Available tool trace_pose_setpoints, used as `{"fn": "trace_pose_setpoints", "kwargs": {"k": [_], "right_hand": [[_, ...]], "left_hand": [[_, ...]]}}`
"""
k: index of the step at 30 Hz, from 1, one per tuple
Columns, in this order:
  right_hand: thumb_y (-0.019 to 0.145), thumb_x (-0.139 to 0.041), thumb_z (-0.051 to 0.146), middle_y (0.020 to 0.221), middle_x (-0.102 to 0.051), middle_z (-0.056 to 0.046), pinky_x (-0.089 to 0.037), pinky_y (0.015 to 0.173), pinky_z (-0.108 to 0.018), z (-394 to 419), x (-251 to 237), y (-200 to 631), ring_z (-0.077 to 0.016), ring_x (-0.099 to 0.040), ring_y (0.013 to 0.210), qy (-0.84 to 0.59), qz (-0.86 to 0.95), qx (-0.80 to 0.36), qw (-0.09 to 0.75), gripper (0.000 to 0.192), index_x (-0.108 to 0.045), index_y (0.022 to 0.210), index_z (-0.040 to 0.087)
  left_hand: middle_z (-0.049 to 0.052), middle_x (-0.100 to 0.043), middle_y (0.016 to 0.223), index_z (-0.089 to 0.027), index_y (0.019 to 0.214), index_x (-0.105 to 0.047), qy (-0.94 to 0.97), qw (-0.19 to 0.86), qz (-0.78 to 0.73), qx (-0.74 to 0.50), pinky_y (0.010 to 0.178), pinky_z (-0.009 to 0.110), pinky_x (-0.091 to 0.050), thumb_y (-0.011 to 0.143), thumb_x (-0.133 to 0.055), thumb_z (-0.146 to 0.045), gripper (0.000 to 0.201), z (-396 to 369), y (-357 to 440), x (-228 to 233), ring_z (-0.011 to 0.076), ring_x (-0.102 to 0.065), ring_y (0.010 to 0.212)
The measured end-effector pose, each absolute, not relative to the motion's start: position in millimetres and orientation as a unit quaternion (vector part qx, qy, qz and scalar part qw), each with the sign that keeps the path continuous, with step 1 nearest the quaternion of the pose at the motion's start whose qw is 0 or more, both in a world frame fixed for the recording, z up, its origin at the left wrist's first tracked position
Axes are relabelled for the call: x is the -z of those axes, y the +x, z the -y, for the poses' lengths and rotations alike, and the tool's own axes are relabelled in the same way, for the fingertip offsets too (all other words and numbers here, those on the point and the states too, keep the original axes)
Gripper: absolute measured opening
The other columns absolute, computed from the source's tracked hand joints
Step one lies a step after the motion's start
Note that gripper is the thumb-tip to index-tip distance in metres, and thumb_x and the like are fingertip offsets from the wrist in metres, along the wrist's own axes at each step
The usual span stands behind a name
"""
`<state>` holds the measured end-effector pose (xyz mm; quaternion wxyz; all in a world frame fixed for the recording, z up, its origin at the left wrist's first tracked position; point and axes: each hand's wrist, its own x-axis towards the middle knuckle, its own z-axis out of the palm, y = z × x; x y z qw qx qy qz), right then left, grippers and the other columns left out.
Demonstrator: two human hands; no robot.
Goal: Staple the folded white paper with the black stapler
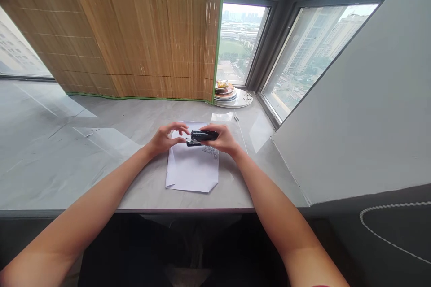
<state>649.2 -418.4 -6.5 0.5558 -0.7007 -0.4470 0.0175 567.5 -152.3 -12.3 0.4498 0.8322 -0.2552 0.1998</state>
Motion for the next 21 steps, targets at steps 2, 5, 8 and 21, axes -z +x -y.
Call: {"fn": "trace_pose_setpoints", "kwargs": {"k": [2, 5, 8, 21], "right_hand": [[0.075, -0.089, 0.042, 0.092, -0.076, -0.005, -0.054, 0.073, -0.035, 410.3, 4.9, 641.0, -0.0217, -0.069, 0.08, -0.694, 0.465, -0.012, 0.55, 0.038, -0.08, 0.105, 0.021], [0.076, -0.088, 0.042, 0.086, -0.074, -0.004, -0.053, 0.07, -0.033, 402.7, 5.5, 634.6, -0.0195, -0.067, 0.075, -0.691, 0.471, 0.0, 0.549, 0.036, -0.08, 0.104, 0.02], [0.076, -0.089, 0.041, 0.091, -0.075, -0.004, -0.054, 0.075, -0.034, 401.8, 7.7, 634.3, -0.0207, -0.068, 0.081, -0.681, 0.451, 0.004, 0.577, 0.038, -0.079, 0.106, 0.02], [0.073, -0.087, 0.048, 0.099, -0.079, -0.005, -0.059, 0.089, -0.04, 447.0, 10.8, 684.4, -0.0264, -0.073, 0.093, -0.785, 0.286, 0.132, 0.533, 0.043, -0.078, 0.107, 0.022]], "left_hand": [[0.004, -0.076, 0.108, -0.024, 0.118, -0.064, 0.837, 0.45, 0.24, -0.198, 0.088, 0.039, -0.054, 0.085, -0.082, -0.033, 0.039, 156.6, 567.6, 13.0, 0.0178, -0.068, 0.087], [0.002, -0.072, 0.104, -0.024, 0.107, -0.063, 0.856, 0.418, 0.238, -0.191, 0.088, 0.037, -0.053, 0.087, -0.078, -0.029, 0.026, 160.2, 566.3, 11.9, 0.0165, -0.066, 0.085], [0.002, -0.071, 0.102, -0.024, 0.106, -0.064, 0.855, 0.414, 0.238, -0.201, 0.088, 0.036, -0.053, 0.09, -0.075, -0.03, 0.02, 161.6, 566.0, 9.6, 0.0179, -0.066, 0.088], [0.009, -0.049, 0.161, -0.029, 0.142, -0.063, 0.978, 0.131, 0.159, -0.033, 0.127, 0.058, -0.023, 0.1, -0.052, -0.057, 0.052, 129.9, 570.8, 19.5, 0.0325, -0.039, 0.153]]}}
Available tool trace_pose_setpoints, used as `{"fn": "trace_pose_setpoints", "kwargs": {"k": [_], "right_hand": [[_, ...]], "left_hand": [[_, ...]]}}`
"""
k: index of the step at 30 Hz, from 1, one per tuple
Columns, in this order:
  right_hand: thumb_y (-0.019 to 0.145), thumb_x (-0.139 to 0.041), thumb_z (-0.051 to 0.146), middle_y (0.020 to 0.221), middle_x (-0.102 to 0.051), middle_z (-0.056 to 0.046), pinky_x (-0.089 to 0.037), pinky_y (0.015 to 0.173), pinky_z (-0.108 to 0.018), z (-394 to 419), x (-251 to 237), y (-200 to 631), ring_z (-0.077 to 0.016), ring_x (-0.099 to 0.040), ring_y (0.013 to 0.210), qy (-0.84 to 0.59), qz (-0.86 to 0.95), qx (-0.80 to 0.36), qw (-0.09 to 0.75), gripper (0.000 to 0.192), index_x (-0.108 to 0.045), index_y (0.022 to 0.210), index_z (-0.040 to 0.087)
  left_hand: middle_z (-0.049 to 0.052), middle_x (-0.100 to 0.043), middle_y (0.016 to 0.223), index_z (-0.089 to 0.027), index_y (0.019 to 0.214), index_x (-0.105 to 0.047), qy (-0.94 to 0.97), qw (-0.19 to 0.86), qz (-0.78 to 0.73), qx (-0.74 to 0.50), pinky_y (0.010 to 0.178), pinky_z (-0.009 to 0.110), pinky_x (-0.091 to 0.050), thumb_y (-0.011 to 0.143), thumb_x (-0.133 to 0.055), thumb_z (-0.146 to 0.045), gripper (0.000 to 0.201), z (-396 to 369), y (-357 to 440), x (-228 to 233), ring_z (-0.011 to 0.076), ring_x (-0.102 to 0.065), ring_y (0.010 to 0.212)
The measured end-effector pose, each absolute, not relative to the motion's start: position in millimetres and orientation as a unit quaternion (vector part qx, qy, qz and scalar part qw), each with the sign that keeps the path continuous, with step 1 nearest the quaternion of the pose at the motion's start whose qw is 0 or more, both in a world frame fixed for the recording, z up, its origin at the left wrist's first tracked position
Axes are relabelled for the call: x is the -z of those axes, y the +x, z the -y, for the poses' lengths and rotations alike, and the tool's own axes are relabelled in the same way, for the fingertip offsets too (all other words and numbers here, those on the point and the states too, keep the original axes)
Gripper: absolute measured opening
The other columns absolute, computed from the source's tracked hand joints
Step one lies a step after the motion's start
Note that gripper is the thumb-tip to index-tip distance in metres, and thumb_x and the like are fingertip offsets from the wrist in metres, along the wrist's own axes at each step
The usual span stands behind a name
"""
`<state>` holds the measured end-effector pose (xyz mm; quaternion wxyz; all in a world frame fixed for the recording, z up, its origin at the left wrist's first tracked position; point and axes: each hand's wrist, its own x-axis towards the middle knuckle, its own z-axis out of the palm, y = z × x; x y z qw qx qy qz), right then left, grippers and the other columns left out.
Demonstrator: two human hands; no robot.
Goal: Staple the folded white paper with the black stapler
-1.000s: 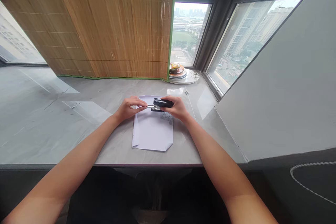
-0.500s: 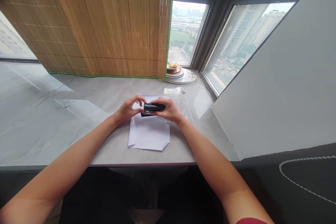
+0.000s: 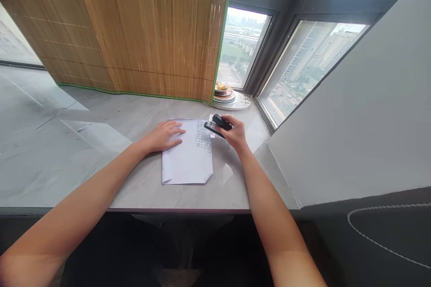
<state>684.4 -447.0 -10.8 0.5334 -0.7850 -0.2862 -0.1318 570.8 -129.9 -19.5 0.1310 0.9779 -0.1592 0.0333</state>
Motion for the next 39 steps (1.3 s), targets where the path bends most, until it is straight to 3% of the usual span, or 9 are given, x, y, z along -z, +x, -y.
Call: {"fn": "trace_pose_setpoints", "kwargs": {"k": [3, 6, 12, 19, 23, 27, 31, 33, 39], "right_hand": [[0.071, -0.087, 0.044, 0.099, -0.08, -0.006, -0.059, 0.09, -0.043, 464.5, 14.8, 699.9, -0.0285, -0.075, 0.093, -0.817, 0.272, 0.123, 0.493, 0.043, -0.08, 0.106, 0.021], [0.07, -0.087, 0.037, 0.106, -0.081, -0.008, -0.057, 0.096, -0.045, 472.9, 15.2, 704.5, -0.0309, -0.075, 0.1, -0.835, 0.312, 0.065, 0.448, 0.04, -0.082, 0.107, 0.022], [0.075, -0.084, 0.032, 0.108, -0.08, -0.006, -0.056, 0.092, -0.04, 476.4, 6.3, 699.6, -0.0287, -0.074, 0.1, -0.834, 0.377, 0.031, 0.403, 0.034, -0.083, 0.109, 0.024], [0.081, -0.082, 0.036, 0.1, -0.078, -0.005, -0.054, 0.081, -0.037, 452.2, 0.6, 679.0, -0.0245, -0.071, 0.087, -0.809, 0.441, 0.001, 0.389, 0.03, -0.081, 0.109, 0.025], [0.083, -0.081, 0.035, 0.103, -0.078, -0.006, -0.054, 0.084, -0.038, 441.6, -2.6, 669.1, -0.025, -0.071, 0.09, -0.804, 0.46, -0.002, 0.377, 0.029, -0.08, 0.11, 0.024], [0.086, -0.079, 0.042, 0.102, -0.078, -0.006, -0.054, 0.084, -0.038, 440.4, -8.7, 663.8, -0.0254, -0.071, 0.091, -0.81, 0.446, -0.005, 0.381, 0.03, -0.079, 0.11, 0.024], [0.104, -0.051, 0.057, 0.104, -0.078, -0.006, -0.052, 0.086, -0.036, 430.3, -8.5, 656.4, -0.0254, -0.071, 0.096, -0.819, 0.402, 0.004, 0.409, 0.043, -0.08, 0.106, 0.024], [0.109, -0.036, 0.057, 0.103, -0.078, -0.006, -0.05, 0.086, -0.036, 421.7, -5.0, 652.3, -0.0254, -0.071, 0.098, -0.843, 0.376, 0.031, 0.383, 0.054, -0.08, 0.106, 0.026], [0.113, -0.026, 0.046, 0.105, -0.079, -0.005, -0.045, 0.088, -0.038, 404.7, 2.4, 642.9, -0.0263, -0.068, 0.104, -0.883, 0.367, 0.07, 0.284, 0.058, -0.08, 0.106, 0.026]], "left_hand": [[0.015, -0.053, 0.155, -0.021, 0.135, -0.066, 0.986, 0.106, 0.109, -0.068, 0.127, 0.058, -0.026, 0.097, -0.054, -0.053, 0.051, 128.7, 568.4, 20.4, 0.0333, -0.044, 0.148], [0.017, -0.047, 0.161, -0.017, 0.139, -0.063, 0.985, 0.102, 0.113, -0.076, 0.13, 0.056, -0.022, 0.099, -0.049, -0.047, 0.052, 142.6, 567.4, 19.4, 0.0338, -0.039, 0.152], [0.001, -0.028, 0.174, -0.039, 0.158, -0.046, 0.972, 0.134, 0.191, 0.034, 0.129, 0.064, -0.014, 0.102, -0.044, -0.054, 0.058, 159.1, 571.0, 17.5, 0.0382, -0.02, 0.161], [0.009, -0.031, 0.173, -0.028, 0.154, -0.051, 0.958, 0.171, 0.228, -0.027, 0.129, 0.062, -0.013, 0.101, -0.052, -0.049, 0.057, 163.4, 570.4, 26.1, 0.0364, -0.027, 0.159], [0.006, -0.045, 0.166, -0.033, 0.156, -0.049, 0.924, 0.21, 0.319, -0.022, 0.129, 0.054, -0.023, 0.103, -0.05, -0.039, 0.053, 166.2, 570.0, 29.4, 0.0294, -0.037, 0.156], [0.002, -0.044, 0.166, -0.041, 0.155, -0.05, 0.908, 0.208, 0.363, -0.018, 0.127, 0.051, -0.026, 0.1, -0.052, -0.028, 0.056, 164.1, 567.1, 25.6, 0.0291, -0.039, 0.154], [-0.002, -0.039, 0.169, -0.046, 0.155, -0.048, 0.91, 0.206, 0.36, -0.007, 0.127, 0.054, -0.024, 0.099, -0.051, -0.026, 0.059, 167.9, 564.2, 21.5, 0.0307, -0.037, 0.156], [-0.004, -0.036, 0.17, -0.048, 0.156, -0.046, 0.912, 0.202, 0.358, 0.008, 0.127, 0.056, -0.022, 0.101, -0.048, -0.027, 0.059, 170.0, 563.9, 21.2, 0.0312, -0.032, 0.158], [-0.007, -0.034, 0.171, -0.048, 0.157, -0.045, 0.911, 0.203, 0.359, 0.023, 0.129, 0.056, -0.019, 0.1, -0.046, -0.026, 0.06, 170.3, 565.1, 22.1, 0.0299, -0.027, 0.16]]}}
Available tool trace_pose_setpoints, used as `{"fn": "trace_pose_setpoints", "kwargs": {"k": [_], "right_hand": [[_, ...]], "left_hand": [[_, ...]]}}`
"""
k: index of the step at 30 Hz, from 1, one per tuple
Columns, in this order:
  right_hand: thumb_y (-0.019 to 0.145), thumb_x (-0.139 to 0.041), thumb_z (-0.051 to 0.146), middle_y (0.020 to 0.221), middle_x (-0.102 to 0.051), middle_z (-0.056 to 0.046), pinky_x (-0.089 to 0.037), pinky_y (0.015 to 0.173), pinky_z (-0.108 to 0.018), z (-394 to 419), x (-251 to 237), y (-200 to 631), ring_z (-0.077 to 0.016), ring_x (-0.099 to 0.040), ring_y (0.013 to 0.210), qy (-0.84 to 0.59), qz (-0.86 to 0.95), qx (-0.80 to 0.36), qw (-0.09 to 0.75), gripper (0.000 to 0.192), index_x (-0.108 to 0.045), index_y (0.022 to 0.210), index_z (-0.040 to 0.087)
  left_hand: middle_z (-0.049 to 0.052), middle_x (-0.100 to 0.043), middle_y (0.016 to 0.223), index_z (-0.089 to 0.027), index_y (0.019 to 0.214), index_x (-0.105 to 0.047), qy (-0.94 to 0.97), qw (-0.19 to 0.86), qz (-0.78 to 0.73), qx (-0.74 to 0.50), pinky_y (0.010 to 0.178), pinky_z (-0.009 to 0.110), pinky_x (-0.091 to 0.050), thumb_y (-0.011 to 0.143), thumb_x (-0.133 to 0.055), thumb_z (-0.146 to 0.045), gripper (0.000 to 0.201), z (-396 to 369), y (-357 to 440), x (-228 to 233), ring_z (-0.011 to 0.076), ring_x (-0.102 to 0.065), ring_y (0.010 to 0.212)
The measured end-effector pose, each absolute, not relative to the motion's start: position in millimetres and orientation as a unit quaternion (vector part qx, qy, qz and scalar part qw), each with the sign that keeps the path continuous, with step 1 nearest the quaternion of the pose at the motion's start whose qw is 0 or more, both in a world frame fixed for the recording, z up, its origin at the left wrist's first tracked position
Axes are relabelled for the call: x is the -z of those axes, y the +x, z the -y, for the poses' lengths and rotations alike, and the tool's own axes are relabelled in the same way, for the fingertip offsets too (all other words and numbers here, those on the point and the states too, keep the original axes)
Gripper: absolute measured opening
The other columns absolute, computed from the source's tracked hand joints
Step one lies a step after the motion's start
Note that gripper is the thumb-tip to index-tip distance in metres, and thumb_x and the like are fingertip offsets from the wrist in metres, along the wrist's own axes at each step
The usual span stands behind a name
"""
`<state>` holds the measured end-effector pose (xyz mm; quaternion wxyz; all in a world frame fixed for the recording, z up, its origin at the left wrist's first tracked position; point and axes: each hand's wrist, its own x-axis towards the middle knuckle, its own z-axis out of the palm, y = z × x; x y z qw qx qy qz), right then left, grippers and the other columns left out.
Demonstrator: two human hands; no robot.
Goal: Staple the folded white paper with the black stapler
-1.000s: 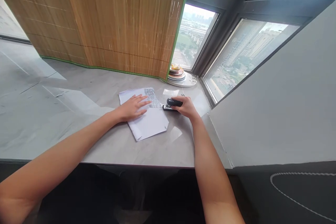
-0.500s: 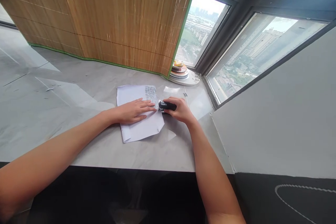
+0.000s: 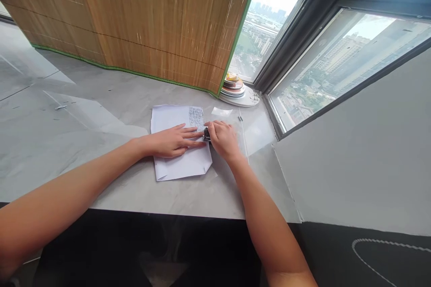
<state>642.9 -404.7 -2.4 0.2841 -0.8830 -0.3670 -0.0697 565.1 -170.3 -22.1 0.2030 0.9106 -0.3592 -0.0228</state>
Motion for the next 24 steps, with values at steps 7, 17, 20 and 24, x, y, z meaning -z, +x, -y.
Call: {"fn": "trace_pose_setpoints", "kwargs": {"k": [7, 17, 20, 24], "right_hand": [[0.113, -0.029, 0.041, 0.094, -0.077, -0.007, -0.038, 0.088, -0.041, 399.1, 6.1, 636.6, -0.026, -0.065, 0.096, -0.908, 0.353, 0.118, 0.191, 0.057, -0.078, 0.089, 0.024], [0.113, -0.028, 0.041, 0.084, -0.075, -0.008, -0.038, 0.082, -0.04, 393.6, 8.3, 631.9, -0.0248, -0.064, 0.089, -0.916, 0.321, 0.141, 0.192, 0.059, -0.077, 0.086, 0.024], [0.112, -0.029, 0.037, 0.083, -0.073, -0.008, -0.037, 0.082, -0.04, 392.2, 7.5, 628.7, -0.0246, -0.062, 0.087, -0.924, 0.315, 0.144, 0.164, 0.058, -0.075, 0.081, 0.024], [0.112, -0.027, 0.036, 0.082, -0.071, -0.01, -0.036, 0.082, -0.042, 391.1, 10.2, 625.8, -0.0247, -0.059, 0.084, -0.922, 0.324, 0.171, 0.124, 0.06, -0.071, 0.075, 0.022]], "left_hand": [[-0.005, -0.034, 0.171, -0.046, 0.156, -0.048, 0.908, 0.2, 0.367, 0.019, 0.128, 0.055, -0.02, 0.098, -0.049, -0.023, 0.063, 168.8, 566.7, 23.0, 0.03, -0.028, 0.16], [-0.007, -0.04, 0.168, -0.05, 0.151, -0.052, 0.9, 0.224, 0.372, -0.018, 0.126, 0.052, -0.027, 0.095, -0.053, -0.022, 0.063, 167.8, 567.6, 28.4, 0.0304, -0.036, 0.156], [-0.008, -0.042, 0.166, -0.05, 0.148, -0.056, 0.9, 0.236, 0.366, -0.018, 0.126, 0.05, -0.028, 0.094, -0.055, -0.023, 0.06, 168.8, 567.2, 27.3, 0.0302, -0.038, 0.155], [-0.009, -0.041, 0.167, -0.049, 0.146, -0.058, 0.901, 0.256, 0.35, 0.002, 0.128, 0.05, -0.026, 0.093, -0.058, -0.025, 0.058, 169.9, 566.4, 25.8, 0.0286, -0.036, 0.156]]}}
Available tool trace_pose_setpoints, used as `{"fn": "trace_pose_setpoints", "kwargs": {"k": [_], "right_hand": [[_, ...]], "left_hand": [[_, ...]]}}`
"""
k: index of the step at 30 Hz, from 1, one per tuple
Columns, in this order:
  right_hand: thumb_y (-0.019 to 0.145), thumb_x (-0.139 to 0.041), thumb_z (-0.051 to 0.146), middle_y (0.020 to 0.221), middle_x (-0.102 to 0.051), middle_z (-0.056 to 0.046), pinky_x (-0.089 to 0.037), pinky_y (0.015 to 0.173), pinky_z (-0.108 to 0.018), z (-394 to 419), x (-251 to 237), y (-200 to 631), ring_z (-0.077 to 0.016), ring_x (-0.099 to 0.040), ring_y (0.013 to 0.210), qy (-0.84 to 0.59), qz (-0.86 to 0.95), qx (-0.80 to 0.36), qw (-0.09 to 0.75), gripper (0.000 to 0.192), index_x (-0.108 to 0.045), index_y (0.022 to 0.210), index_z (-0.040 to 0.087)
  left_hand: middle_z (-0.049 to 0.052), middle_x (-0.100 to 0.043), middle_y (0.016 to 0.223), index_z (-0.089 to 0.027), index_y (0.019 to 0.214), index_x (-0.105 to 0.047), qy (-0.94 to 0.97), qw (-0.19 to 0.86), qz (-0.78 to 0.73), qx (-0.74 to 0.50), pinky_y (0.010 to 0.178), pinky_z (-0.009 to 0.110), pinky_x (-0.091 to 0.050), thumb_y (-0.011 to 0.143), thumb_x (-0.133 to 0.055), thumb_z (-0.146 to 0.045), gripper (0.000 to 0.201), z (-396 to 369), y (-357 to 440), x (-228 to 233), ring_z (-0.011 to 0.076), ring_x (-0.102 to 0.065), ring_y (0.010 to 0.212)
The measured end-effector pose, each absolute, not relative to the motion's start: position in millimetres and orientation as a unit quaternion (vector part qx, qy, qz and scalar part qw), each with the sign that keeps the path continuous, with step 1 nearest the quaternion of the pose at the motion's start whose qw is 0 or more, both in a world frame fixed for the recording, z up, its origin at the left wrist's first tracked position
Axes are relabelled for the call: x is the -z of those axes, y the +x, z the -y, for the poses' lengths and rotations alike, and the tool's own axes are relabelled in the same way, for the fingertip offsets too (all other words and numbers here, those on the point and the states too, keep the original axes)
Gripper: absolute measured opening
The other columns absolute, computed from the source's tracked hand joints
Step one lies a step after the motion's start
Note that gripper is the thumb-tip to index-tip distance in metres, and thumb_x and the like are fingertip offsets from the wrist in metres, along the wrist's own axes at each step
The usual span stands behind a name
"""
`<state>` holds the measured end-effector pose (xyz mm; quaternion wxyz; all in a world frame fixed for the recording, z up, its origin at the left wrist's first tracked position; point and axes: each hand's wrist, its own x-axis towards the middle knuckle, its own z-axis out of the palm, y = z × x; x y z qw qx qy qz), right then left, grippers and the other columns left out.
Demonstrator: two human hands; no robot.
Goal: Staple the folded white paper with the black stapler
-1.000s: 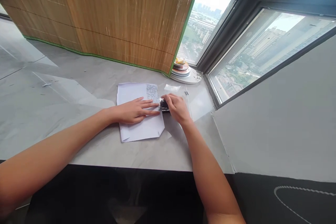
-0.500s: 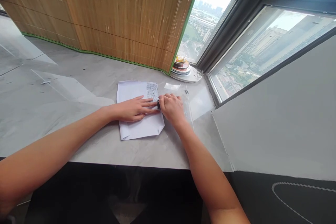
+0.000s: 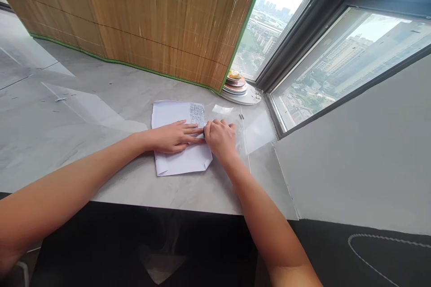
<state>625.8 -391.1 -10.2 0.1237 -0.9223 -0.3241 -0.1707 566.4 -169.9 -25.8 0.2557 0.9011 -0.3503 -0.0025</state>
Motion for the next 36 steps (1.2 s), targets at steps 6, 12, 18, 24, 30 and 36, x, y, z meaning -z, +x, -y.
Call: {"fn": "trace_pose_setpoints", "kwargs": {"k": [6, 12, 18, 24, 30, 36], "right_hand": [[0.112, -0.029, 0.04, 0.085, -0.068, -0.014, -0.039, 0.087, -0.045, 383.2, 22.3, 620.7, -0.0288, -0.057, 0.091, -0.91, 0.339, 0.22, 0.092, 0.058, -0.073, 0.079, 0.021], [0.11, -0.037, 0.044, 0.105, -0.072, -0.009, -0.045, 0.09, -0.038, 417.2, 2.3, 649.4, -0.026, -0.062, 0.101, -0.865, 0.432, 0.053, 0.25, 0.04, -0.071, 0.111, 0.024], [0.086, -0.077, 0.039, 0.095, -0.072, -0.006, -0.045, 0.082, -0.035, 468.9, 1.8, 693.9, -0.0247, -0.061, 0.09, -0.856, 0.465, 0.019, 0.226, 0.022, -0.07, 0.099, 0.023], [0.085, -0.07, 0.048, 0.073, -0.062, -0.003, -0.036, 0.066, -0.032, 458.7, 17.9, 696.9, -0.0206, -0.051, 0.071, -0.913, 0.217, 0.188, 0.29, 0.03, -0.057, 0.076, 0.023], [0.089, -0.065, 0.043, 0.069, -0.057, 0.002, -0.033, 0.063, -0.029, 376.4, -2.7, 631.7, -0.0166, -0.049, 0.064, -0.886, 0.197, 0.166, 0.386, 0.028, -0.049, 0.075, 0.023], [0.088, -0.065, 0.033, 0.089, -0.067, -0.005, -0.037, 0.068, -0.031, 304.4, 11.1, 587.3, -0.0221, -0.058, 0.082, -0.914, 0.255, 0.079, 0.305, 0.017, -0.051, 0.083, 0.024]], "left_hand": [[-0.006, -0.039, 0.168, -0.046, 0.139, -0.066, 0.898, 0.269, 0.349, -0.008, 0.129, 0.054, -0.023, 0.092, -0.06, -0.026, 0.051, 168.3, 567.5, 30.9, 0.0283, -0.037, 0.156], [-0.005, -0.035, 0.171, -0.048, 0.15, -0.055, 0.906, 0.228, 0.357, 0.011, 0.129, 0.054, -0.022, 0.095, -0.054, -0.025, 0.06, 164.4, 567.8, 27.9, 0.0282, -0.033, 0.158], [-0.001, -0.033, 0.172, -0.042, 0.159, -0.044, 0.915, 0.188, 0.356, 0.023, 0.129, 0.052, -0.02, 0.098, -0.049, -0.027, 0.063, 162.0, 569.8, 29.7, 0.0264, -0.03, 0.159], [0.002, -0.045, 0.166, -0.037, 0.151, -0.055, 0.906, 0.195, 0.374, -0.019, 0.123, 0.048, -0.029, 0.099, -0.051, -0.031, 0.053, 164.1, 572.6, 25.8, 0.0278, -0.044, 0.15], [0.01, -0.072, 0.101, -0.02, 0.093, -0.068, 0.883, 0.301, 0.143, -0.329, 0.09, 0.038, -0.045, 0.107, -0.037, -0.032, 0.037, 143.7, 576.8, 8.5, 0.0229, -0.064, 0.095], [0.003, -0.05, 0.066, -0.023, 0.065, -0.043, 0.841, 0.347, -0.006, -0.415, 0.067, 0.033, -0.036, 0.102, -0.041, -0.027, 0.037, 112.9, 584.6, 14.9, 0.0195, -0.048, 0.065]]}}
